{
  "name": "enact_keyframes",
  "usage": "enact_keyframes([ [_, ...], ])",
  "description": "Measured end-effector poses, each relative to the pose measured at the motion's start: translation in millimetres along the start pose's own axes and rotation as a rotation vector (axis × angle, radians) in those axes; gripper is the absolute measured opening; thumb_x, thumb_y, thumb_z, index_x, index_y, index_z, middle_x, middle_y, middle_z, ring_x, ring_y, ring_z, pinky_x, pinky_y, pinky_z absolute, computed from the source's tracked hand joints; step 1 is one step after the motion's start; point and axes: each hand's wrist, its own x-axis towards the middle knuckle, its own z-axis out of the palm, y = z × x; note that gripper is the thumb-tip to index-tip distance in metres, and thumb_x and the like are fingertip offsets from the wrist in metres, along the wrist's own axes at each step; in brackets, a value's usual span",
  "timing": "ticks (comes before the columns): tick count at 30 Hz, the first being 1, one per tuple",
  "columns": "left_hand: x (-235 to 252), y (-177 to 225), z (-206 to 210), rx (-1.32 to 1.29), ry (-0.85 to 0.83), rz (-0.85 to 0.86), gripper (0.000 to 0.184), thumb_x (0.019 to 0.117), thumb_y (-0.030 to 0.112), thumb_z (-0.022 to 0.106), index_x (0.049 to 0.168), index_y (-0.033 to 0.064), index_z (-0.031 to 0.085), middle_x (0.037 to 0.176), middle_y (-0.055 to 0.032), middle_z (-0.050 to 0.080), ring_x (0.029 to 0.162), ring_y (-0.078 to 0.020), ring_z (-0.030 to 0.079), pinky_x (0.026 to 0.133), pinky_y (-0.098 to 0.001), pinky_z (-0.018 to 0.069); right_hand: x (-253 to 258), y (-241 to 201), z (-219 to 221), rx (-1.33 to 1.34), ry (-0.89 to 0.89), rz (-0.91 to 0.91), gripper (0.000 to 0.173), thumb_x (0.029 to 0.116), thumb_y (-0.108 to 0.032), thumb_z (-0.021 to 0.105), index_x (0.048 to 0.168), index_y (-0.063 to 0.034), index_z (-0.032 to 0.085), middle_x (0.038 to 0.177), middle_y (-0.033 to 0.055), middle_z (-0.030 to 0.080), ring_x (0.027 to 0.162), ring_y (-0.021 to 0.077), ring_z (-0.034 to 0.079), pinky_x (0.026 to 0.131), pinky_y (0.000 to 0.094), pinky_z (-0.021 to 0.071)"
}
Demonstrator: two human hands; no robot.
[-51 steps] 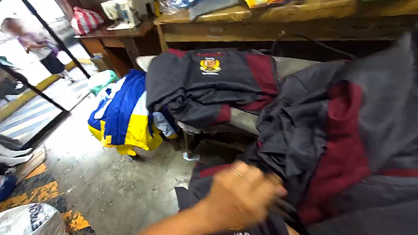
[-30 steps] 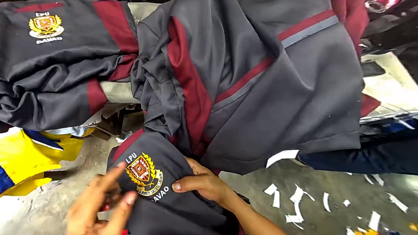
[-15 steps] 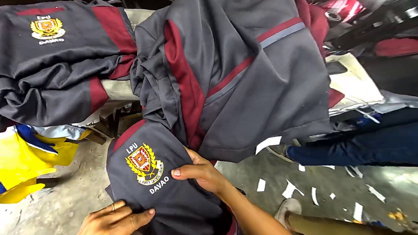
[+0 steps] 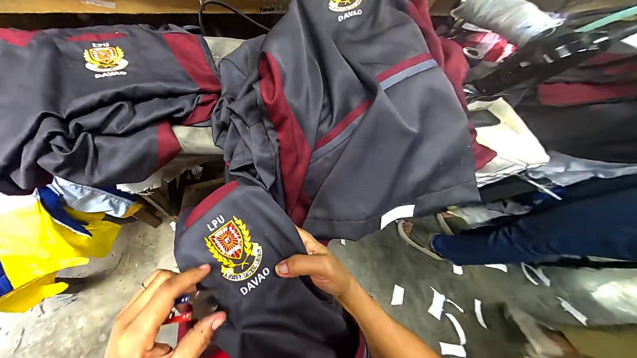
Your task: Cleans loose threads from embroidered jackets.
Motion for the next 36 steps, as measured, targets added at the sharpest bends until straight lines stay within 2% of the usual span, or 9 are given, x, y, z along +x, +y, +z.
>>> enact_keyframes([
  [3, 2.6, 1.7, 8.3, -0.042, 0.091, -0.04, 0.039, 0.0927, 0.027, 0.076, 0.126, 0.0092, 0.067, 0.102, -0.0016, 0.069, 0.088, -0.0019, 0.064, 0.075, -0.0165, 0.0553, 0.7, -0.3, 2.8, 0.021, 0.031, 0.011, 0.053, 0.0828, 0.008, 0.056, 0.132, -0.0129, 0.058, 0.115, -0.0127, 0.072, 0.106, -0.0021, 0.066, 0.096, 0.0221, 0.0554],
  [8, 9.0, 1.3, 37.4, -0.064, 0.324, -0.094, 0.046, 0.0828, 0.025, 0.083, 0.114, -0.0015, 0.061, 0.069, 0.0097, 0.051, 0.057, 0.0066, 0.043, 0.052, -0.0081, 0.0369, -1.0, 1.3, 7.8, 0.042, 0.051, -0.019, 0.058, 0.0821, 0.01, 0.057, 0.137, -0.009, 0.052, 0.118, -0.0102, 0.071, 0.108, -0.0002, 0.066, 0.098, 0.0233, 0.0548],
  [12, 10.2, -1.6, 55.2, -0.151, 0.392, -0.17, 0.064, 0.0835, 0.031, 0.083, 0.123, -0.0046, 0.047, 0.069, 0.0103, 0.054, 0.055, 0.0048, 0.048, 0.052, -0.0107, 0.0434, -3.3, 2.3, 10.6, 0.027, 0.08, -0.061, 0.07, 0.0813, 0.011, 0.056, 0.148, -0.0012, 0.039, 0.127, -0.0065, 0.067, 0.115, 0.0019, 0.064, 0.103, 0.0252, 0.0526],
  [15, 17.2, -1.4, 66.8, -0.336, 0.394, -0.089, 0.071, 0.0844, 0.014, 0.079, 0.138, -0.0078, 0.039, 0.078, 0.0076, 0.063, 0.06, 0.0026, 0.056, 0.056, -0.0124, 0.0513, -2.2, 6.1, 11.6, 0.028, 0.077, -0.101, 0.072, 0.0814, 0.011, 0.057, 0.149, -0.0011, 0.037, 0.129, -0.0078, 0.067, 0.116, 0.0013, 0.064, 0.104, 0.025, 0.0525],
  [18, 28.8, -5.9, 70.8, -0.367, 0.376, 0.025, 0.069, 0.0833, 0.002, 0.076, 0.142, -0.0077, 0.041, 0.084, 0.0048, 0.06, 0.064, 0.001, 0.055, 0.059, -0.0118, 0.05, 0.6, 11.1, 10.0, 0.009, 0.051, -0.148, 0.063, 0.0827, 0.009, 0.061, 0.142, -0.0071, 0.048, 0.124, -0.0096, 0.069, 0.113, 0.001, 0.065, 0.102, 0.0255, 0.0534],
  [22, 35.5, -10.7, 68.7, -0.359, 0.346, 0.07, 0.057, 0.087, 0.003, 0.073, 0.139, -0.0025, 0.05, 0.087, 0.0048, 0.06, 0.065, 0.0018, 0.053, 0.059, -0.0108, 0.0474, 2.4, 4.9, 6.6, -0.041, 0.008, -0.109, 0.049, 0.0839, -0.003, 0.076, 0.129, -0.0169, 0.061, 0.117, -0.0115, 0.072, 0.109, 0.0012, 0.067, 0.099, 0.0257, 0.0556],
  [29, 39.3, -13.8, 58.8, -0.365, 0.257, 0.138, 0.046, 0.0926, 0.011, 0.073, 0.136, 0.0097, 0.058, 0.093, 0.0051, 0.064, 0.068, 0.0018, 0.056, 0.061, -0.0104, 0.0491, 5.3, -5.1, 21.9, -0.087, 0.183, -0.023, 0.044, 0.0787, 0.008, 0.078, 0.119, -0.0047, 0.065, 0.108, -0.0012, 0.075, 0.1, 0.0069, 0.072, 0.094, 0.0281, 0.0596],
  [32, 34.3, -17.2, 47.3, -0.292, 0.285, 0.104, 0.048, 0.0925, 0.01, 0.072, 0.137, 0.0051, 0.055, 0.084, 0.0068, 0.063, 0.067, 0.0013, 0.057, 0.06, -0.0112, 0.0504, 4.8, -3.6, 26.4, -0.018, 0.199, -0.053, 0.042, 0.0789, 0.012, 0.074, 0.117, -0.0051, 0.065, 0.106, -0.001, 0.076, 0.099, 0.0074, 0.072, 0.094, 0.0284, 0.0598],
  [36, 22.4, -22.1, 27.6, -0.059, 0.358, -0.067, 0.058, 0.0853, 0.003, 0.069, 0.135, -0.0133, 0.045, 0.082, 0.0031, 0.065, 0.064, 0.0015, 0.058, 0.058, -0.013, 0.0506, 3.7, -2.9, 26.7, -0.052, 0.234, -0.058, 0.044, 0.0779, 0.012, 0.076, 0.117, -0.0041, 0.064, 0.106, -0.0006, 0.075, 0.099, 0.0081, 0.072, 0.093, 0.0285, 0.06],
])
